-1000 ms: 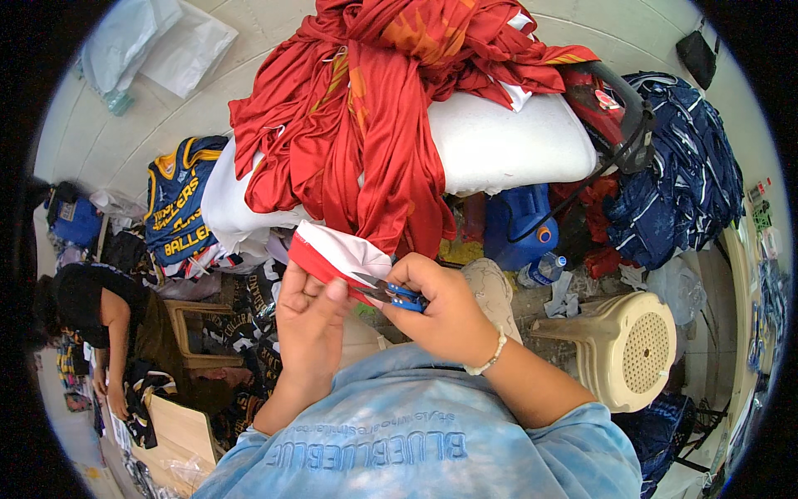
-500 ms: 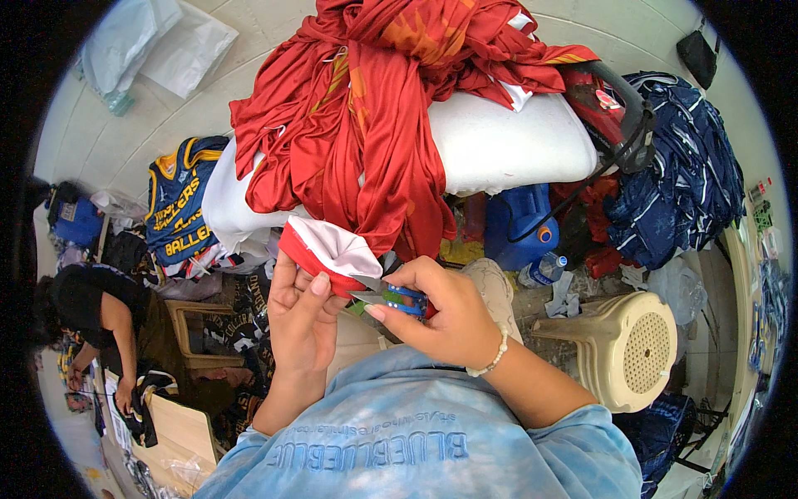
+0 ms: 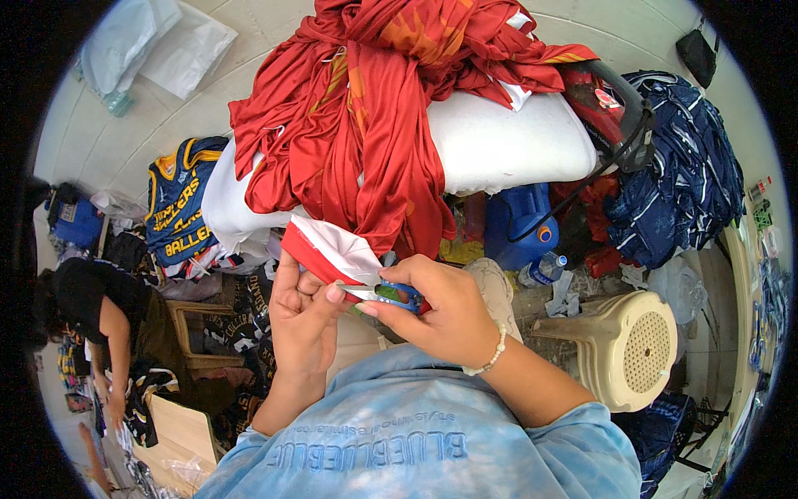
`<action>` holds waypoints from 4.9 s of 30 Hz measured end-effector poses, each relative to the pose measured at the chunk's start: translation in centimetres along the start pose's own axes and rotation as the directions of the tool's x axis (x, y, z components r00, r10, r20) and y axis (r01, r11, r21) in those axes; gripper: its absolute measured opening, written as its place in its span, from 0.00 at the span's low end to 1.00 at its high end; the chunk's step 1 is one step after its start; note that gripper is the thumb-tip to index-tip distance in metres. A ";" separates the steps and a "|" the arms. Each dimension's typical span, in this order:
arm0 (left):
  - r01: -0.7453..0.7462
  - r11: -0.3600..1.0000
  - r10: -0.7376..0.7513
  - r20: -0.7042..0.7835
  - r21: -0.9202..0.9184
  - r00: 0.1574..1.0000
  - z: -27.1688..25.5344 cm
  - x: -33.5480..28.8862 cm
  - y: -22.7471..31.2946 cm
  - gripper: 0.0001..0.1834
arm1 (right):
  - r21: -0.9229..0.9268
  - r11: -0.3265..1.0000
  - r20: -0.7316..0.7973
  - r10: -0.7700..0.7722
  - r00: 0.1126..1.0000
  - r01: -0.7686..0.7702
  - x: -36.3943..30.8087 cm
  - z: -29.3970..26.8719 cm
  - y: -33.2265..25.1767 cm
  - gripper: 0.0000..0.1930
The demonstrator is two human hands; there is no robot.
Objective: The person uses scissors to cut the edge of a red and white fabric piece. They repeatedly trim small sections along the hem while holding the fabric taut. The cut pieces fall away as the person continues cutting along the edge.
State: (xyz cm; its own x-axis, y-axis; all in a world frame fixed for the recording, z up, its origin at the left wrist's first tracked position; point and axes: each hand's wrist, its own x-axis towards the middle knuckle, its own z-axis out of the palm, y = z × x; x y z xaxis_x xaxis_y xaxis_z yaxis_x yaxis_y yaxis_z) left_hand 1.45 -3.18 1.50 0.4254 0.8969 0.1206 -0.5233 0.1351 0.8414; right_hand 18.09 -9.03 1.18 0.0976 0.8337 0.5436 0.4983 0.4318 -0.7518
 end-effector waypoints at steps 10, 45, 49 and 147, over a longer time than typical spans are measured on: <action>0.006 1.000 -0.006 0.009 -0.014 1.000 0.0 -0.3 -0.2 0.39 | 0.067 0.996 0.026 0.051 0.998 -0.052 0.3 0.1 -0.3 0.15; -0.031 0.999 0.031 -0.008 0.018 0.999 -0.1 -0.4 0.0 0.33 | 0.118 0.992 0.009 0.044 0.999 -0.045 -0.4 0.8 0.1 0.17; -0.030 1.000 0.030 -0.002 0.001 1.000 -0.1 -0.6 -0.2 0.33 | 0.142 0.989 -0.011 0.046 0.999 -0.044 -0.4 0.9 0.0 0.17; 0.206 0.903 -0.199 0.059 -0.376 0.978 -0.7 0.0 -1.2 0.32 | 0.524 0.713 0.387 0.287 0.876 -0.465 -0.5 -0.7 1.3 0.05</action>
State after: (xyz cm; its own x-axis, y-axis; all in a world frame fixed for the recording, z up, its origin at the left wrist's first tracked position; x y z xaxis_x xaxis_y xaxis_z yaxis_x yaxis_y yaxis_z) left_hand 1.59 -3.05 0.11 0.5638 0.8257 -0.0184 -0.6625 0.4654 0.5869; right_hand 19.29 -9.10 0.23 -0.1050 0.9877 0.1159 -0.1418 0.1005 -0.9848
